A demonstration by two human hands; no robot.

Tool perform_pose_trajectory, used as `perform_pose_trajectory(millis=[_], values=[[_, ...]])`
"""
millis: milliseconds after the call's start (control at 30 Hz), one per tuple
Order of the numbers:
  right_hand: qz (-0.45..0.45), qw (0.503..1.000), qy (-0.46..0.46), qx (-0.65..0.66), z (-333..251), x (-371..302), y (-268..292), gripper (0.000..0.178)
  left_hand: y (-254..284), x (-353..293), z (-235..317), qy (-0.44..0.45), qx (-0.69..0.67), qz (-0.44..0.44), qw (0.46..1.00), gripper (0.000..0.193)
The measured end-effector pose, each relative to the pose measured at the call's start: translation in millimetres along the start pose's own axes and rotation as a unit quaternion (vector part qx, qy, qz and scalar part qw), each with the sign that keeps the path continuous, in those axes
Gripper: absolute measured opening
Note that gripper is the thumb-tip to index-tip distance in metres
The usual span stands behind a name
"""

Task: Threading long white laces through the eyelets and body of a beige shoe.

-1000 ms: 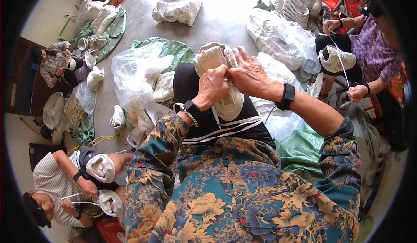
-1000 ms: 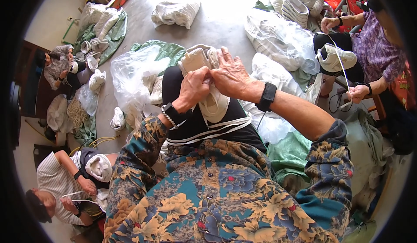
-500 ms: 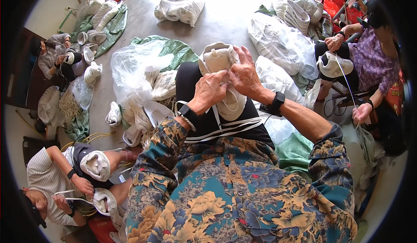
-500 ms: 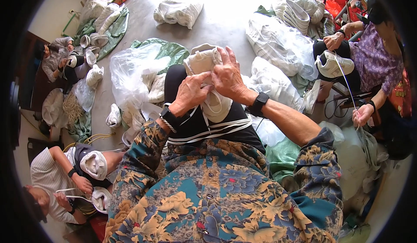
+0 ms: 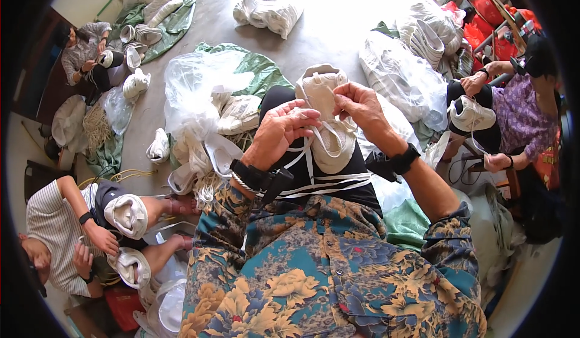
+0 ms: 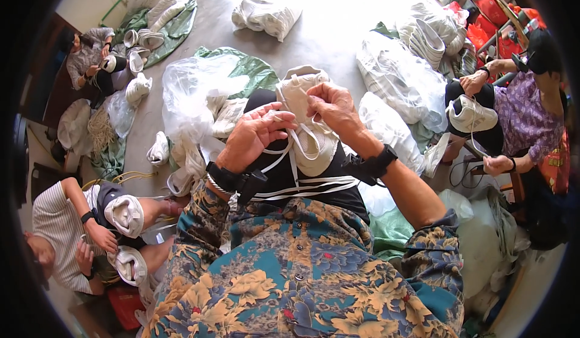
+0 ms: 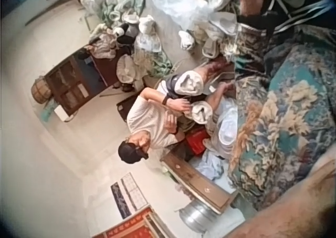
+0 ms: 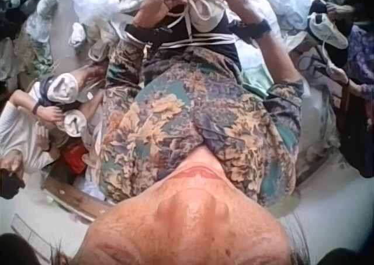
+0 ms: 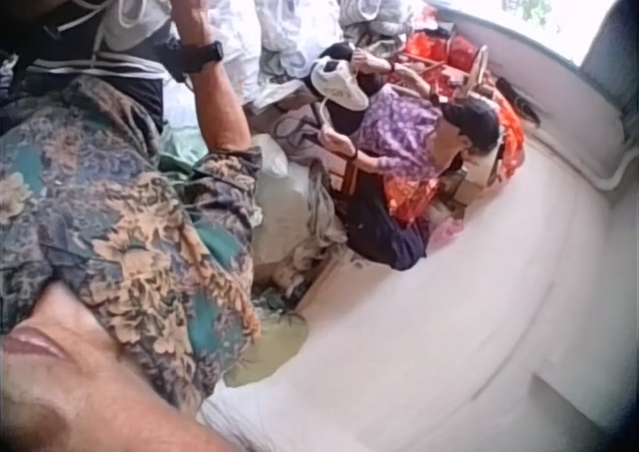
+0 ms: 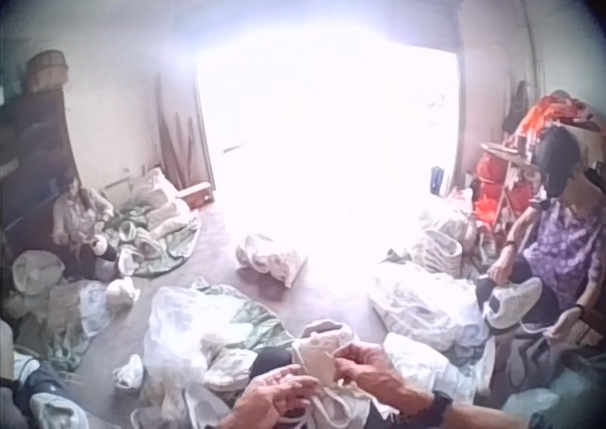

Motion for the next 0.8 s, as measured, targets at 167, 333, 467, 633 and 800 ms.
perform_pose_trajectory(millis=[167, 333, 467, 633, 800], values=[[0.007, 0.994, -0.026, 0.109, 15.3, -4.2, -23.3, 0.011, -2.8, -0.9, -1.8, -0.100, 0.107, 0.035, 0.989, 0.043], [-0.031, 0.975, -0.053, 0.211, 16.0, -6.6, -41.4, 0.015, -13.8, -4.4, 5.6, -0.178, 0.345, 0.095, 0.917, 0.060], [-0.032, 0.966, -0.105, 0.235, 19.9, -8.2, -41.7, 0.020, -20.5, -5.3, 7.8, -0.255, 0.478, 0.145, 0.828, 0.062], [-0.060, 0.980, -0.101, 0.158, 15.0, -11.0, -42.5, 0.020, -24.6, -4.0, 8.1, -0.229, 0.480, 0.147, 0.834, 0.063], [-0.027, 0.999, 0.031, -0.009, 23.2, -10.9, -45.0, 0.017, -19.2, 2.1, -0.7, -0.268, 0.545, 0.150, 0.780, 0.065]])
Point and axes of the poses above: each hand's wrist, its own x-axis towards the middle knuckle, its own y-axis out of the back of the hand, z = x × y, the point moved 4 cm from there along x, towards the middle knuckle, and after that the axes turned 8 degrees about x, right-handed, at the moved point
